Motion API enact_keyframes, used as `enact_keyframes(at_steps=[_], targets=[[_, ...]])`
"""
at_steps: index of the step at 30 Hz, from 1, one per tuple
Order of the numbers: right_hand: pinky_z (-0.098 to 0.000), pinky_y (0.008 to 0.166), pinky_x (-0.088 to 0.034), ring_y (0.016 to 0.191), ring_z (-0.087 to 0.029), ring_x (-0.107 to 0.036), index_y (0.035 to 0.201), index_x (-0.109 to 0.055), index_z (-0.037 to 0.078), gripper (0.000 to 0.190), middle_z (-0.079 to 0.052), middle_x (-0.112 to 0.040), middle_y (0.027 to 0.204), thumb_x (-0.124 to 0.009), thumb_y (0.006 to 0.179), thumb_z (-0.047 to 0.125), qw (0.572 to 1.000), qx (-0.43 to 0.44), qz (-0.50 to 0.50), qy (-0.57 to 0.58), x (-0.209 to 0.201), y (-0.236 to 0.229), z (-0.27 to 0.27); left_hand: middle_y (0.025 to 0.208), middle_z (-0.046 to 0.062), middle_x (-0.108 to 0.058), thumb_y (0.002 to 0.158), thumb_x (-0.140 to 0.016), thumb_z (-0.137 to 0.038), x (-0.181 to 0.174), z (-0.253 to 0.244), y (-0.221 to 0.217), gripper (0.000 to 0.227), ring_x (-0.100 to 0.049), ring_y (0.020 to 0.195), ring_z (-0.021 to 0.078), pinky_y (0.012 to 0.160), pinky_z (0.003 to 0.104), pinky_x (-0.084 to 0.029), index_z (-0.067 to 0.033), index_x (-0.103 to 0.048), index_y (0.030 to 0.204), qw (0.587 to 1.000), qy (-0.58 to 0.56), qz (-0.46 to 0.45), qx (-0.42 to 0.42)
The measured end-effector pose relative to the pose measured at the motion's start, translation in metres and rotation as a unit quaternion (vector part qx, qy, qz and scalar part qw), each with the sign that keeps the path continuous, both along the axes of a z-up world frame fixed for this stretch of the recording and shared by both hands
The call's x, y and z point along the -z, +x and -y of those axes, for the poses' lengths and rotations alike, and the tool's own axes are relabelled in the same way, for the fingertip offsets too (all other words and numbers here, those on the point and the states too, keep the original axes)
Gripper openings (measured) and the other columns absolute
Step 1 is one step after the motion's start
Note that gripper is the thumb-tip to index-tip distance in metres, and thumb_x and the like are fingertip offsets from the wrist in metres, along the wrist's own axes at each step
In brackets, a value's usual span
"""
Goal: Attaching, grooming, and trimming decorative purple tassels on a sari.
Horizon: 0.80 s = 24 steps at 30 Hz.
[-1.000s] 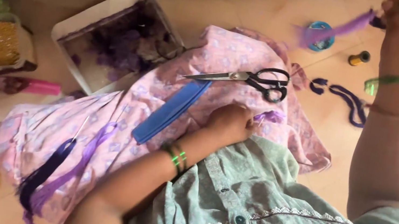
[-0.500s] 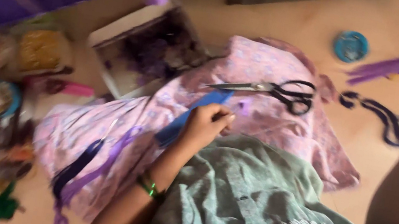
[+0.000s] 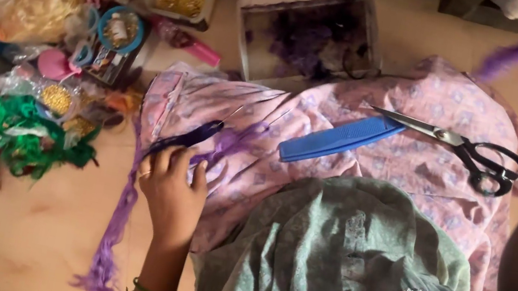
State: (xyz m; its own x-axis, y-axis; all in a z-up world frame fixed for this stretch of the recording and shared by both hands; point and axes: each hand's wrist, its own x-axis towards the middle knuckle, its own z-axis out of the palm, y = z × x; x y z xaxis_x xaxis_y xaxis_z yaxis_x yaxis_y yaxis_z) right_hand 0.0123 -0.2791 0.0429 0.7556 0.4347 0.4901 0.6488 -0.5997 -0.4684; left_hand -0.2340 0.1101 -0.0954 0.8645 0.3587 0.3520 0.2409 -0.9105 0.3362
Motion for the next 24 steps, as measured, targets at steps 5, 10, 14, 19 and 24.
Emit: enact_keyframes(at_steps=[5, 10, 14, 19, 24], targets=[[-0.0375, 0.099, -0.056, 0.119, -0.027, -0.068, 0.1, -0.074, 0.002, 0.02, -0.011, -0.072, 0.12, -0.068, 0.085, -0.009, 0.987, -0.155, -0.035, -0.003, 0.04, -0.038, -0.09, 0.117, 0.014, -0.064, 0.088, -0.074, -0.009, -0.016, 0.043, 0.031, 0.025, -0.055, 0.113, 0.0352, 0.099, 0.048, -0.044, -0.0075, -0.074, 0.112, 0.984, -0.116, 0.109, 0.084], [-0.042, 0.106, -0.053, 0.132, -0.035, -0.058, 0.097, -0.076, 0.007, 0.021, -0.011, -0.069, 0.126, -0.083, 0.077, 0.003, 0.952, -0.287, -0.071, 0.077, 0.041, -0.08, -0.121, 0.123, 0.014, -0.066, 0.088, -0.071, -0.003, -0.033, 0.099, 0.071, 0.027, -0.058, 0.121, 0.0341, 0.105, 0.045, -0.047, -0.0057, -0.072, 0.115, 0.917, -0.264, 0.167, 0.25], [-0.0383, 0.099, -0.056, 0.12, -0.028, -0.065, 0.113, -0.072, 0.012, 0.031, -0.008, -0.069, 0.127, -0.08, 0.084, 0.013, 0.973, -0.17, -0.156, 0.011, 0.068, -0.07, -0.087, 0.114, 0.01, -0.073, 0.09, -0.074, -0.004, -0.032, 0.102, 0.085, 0.013, -0.065, 0.118, 0.0302, 0.103, 0.04, -0.051, -0.0054, -0.074, 0.104, 0.904, -0.282, 0.177, 0.269], [-0.0456, 0.081, -0.053, 0.101, -0.033, -0.065, 0.123, -0.073, 0.007, 0.046, -0.012, -0.071, 0.11, -0.075, 0.08, 0.022, 0.962, 0.012, -0.059, -0.267, 0.14, -0.046, 0.005, 0.108, 0.008, -0.077, 0.096, -0.071, -0.005, -0.023, 0.073, 0.089, 0.011, -0.074, 0.104, 0.02, 0.094, 0.032, -0.057, -0.0054, -0.076, 0.106, 0.892, -0.355, 0.162, 0.229], [-0.0418, 0.088, -0.053, 0.094, -0.031, -0.063, 0.101, -0.073, 0.007, 0.031, -0.009, -0.07, 0.1, -0.077, 0.073, 0.019, 0.953, 0.02, -0.033, -0.3, 0.175, -0.042, 0.051, 0.105, 0.009, -0.078, 0.103, -0.066, -0.006, -0.023, 0.041, 0.09, 0.014, -0.073, 0.096, 0.0129, 0.088, 0.027, -0.058, 0.0005, -0.073, 0.113, 0.878, -0.43, 0.168, 0.124]])
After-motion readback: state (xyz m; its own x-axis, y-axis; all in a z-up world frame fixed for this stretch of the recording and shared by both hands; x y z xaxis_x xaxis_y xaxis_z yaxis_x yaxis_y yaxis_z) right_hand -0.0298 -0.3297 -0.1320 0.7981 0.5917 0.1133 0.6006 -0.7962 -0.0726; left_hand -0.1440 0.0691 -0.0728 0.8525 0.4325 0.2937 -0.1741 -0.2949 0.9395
